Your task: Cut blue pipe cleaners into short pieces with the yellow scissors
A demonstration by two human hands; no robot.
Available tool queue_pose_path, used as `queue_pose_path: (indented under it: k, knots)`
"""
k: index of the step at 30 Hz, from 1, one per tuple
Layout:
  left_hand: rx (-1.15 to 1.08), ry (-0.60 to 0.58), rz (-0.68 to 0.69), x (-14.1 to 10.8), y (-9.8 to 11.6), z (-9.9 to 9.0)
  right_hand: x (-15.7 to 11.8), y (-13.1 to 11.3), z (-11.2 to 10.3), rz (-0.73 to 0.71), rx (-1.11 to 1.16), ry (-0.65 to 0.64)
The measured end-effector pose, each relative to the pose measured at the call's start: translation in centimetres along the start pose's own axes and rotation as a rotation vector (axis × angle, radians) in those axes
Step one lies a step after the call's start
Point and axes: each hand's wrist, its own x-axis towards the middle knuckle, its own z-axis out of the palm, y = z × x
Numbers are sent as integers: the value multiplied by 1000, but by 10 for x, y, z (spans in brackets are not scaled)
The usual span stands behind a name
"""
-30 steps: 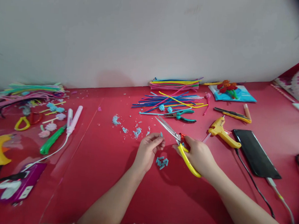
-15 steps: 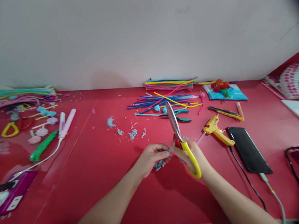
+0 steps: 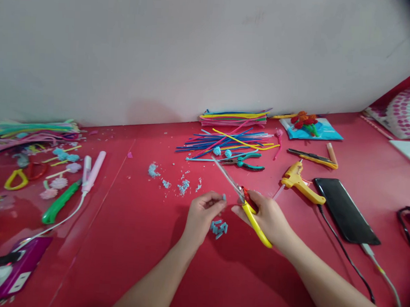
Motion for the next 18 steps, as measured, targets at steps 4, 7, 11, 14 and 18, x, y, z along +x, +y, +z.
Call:
queue_pose_path:
  k: [4,7,11,14,18]
  knots:
    - [-218,149,20,7,2,-8,-4,3,2,-70,-300,-7]
    - [-264,161,52,10,3,-11,-6,5,10,-89,-403,-42]
    - [-302,159,72,10,4,-12,-7,6,17,-103,-466,-62]
    - [-320,151,77,10,3,-13,-6,7,17,-96,-495,-50]
    - [-320,135,84,10,4,-14,-5,10,16,-97,-501,-22]
